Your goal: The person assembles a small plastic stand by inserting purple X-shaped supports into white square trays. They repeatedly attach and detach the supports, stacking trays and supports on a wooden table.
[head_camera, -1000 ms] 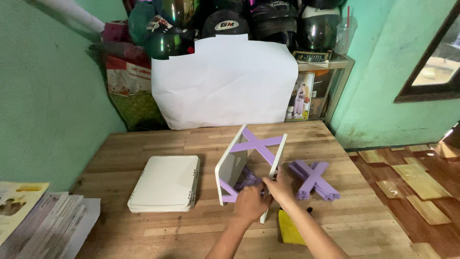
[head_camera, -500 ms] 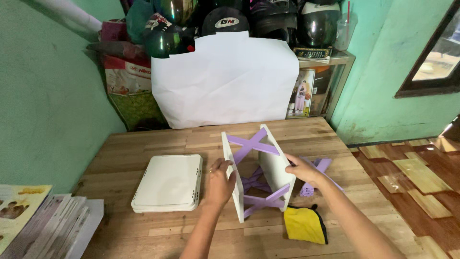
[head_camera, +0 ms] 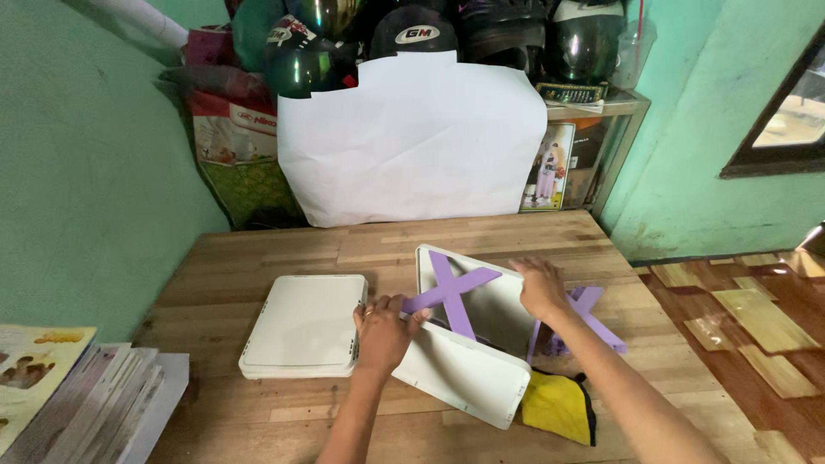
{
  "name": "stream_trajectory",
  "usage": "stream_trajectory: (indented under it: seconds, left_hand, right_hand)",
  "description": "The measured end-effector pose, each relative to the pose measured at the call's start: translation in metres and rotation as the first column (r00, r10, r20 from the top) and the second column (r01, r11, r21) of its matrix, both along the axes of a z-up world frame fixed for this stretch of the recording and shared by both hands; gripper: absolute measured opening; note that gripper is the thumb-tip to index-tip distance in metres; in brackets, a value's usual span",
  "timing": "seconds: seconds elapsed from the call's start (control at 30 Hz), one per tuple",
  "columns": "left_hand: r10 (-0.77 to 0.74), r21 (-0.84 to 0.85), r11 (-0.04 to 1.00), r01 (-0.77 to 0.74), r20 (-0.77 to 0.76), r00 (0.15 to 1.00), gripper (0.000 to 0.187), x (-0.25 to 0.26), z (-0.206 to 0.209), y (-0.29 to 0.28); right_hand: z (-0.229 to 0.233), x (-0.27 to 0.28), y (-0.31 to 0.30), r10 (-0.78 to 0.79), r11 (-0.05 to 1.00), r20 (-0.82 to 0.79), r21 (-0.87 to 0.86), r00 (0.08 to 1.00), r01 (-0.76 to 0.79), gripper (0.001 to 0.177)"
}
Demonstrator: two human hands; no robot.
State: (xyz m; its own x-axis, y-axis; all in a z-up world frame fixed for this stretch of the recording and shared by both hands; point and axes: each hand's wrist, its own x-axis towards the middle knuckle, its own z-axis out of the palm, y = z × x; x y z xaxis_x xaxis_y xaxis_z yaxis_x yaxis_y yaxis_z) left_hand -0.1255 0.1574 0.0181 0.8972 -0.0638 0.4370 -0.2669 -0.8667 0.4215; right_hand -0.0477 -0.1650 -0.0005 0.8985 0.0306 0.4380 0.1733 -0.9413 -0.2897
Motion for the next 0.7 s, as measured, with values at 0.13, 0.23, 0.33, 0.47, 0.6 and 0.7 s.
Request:
stream_trajectory:
  seconds: [0.13, 0.23, 0.33, 0.47, 0.6, 0.7]
  left_hand:
    - [0.007, -0.065, 0.998, -0.002, 0.081, 0.997, 0.055, 0.003, -0.008, 0.001]
    - [0.039, -0.096, 0.995, -0.030, 0.095, 0.995, 0.053, 0.009, -0.016, -0.003]
    - [0.074, -0.085, 0.994, -0.064, 0.126, 0.989, 0.051, 0.014, -0.023, -0.007]
    - [0.114, -0.074, 0.992, -0.103, 0.163, 0.980, 0.050, 0.015, -0.026, -0.010]
    - [0.194, -0.059, 0.981, -0.187, 0.139, 0.971, 0.048, 0.006, -0.026, -0.018]
    - [0.141, -0.084, 0.988, -0.131, 0.133, 0.981, 0.042, -0.008, -0.027, -0.028]
  right_hand:
    - [0.010, -0.023, 0.039, -0.219, 0.972, 0.068, 0.101, 0.973, 0.211, 0.031]
    - [0.014, -0.031, 0.064, 0.139, 0.896, -0.269, 0.444, 0.953, -0.005, 0.038]
    - [0.003, -0.033, 0.094, 0.242, 0.868, -0.527, 0.492, 0.815, 0.060, 0.050]
    - [-0.022, -0.020, 0.115, 0.416, 0.682, -0.333, 0.730, 0.846, -0.047, 0.051]
    - [-0.043, 0.015, 0.107, 0.482, 0.610, -0.406, 0.791, 0.777, 0.035, 0.039]
    - [-0.046, 0.045, 0.084, 0.482, 0.734, -0.486, 0.679, 0.729, -0.033, 0.032]
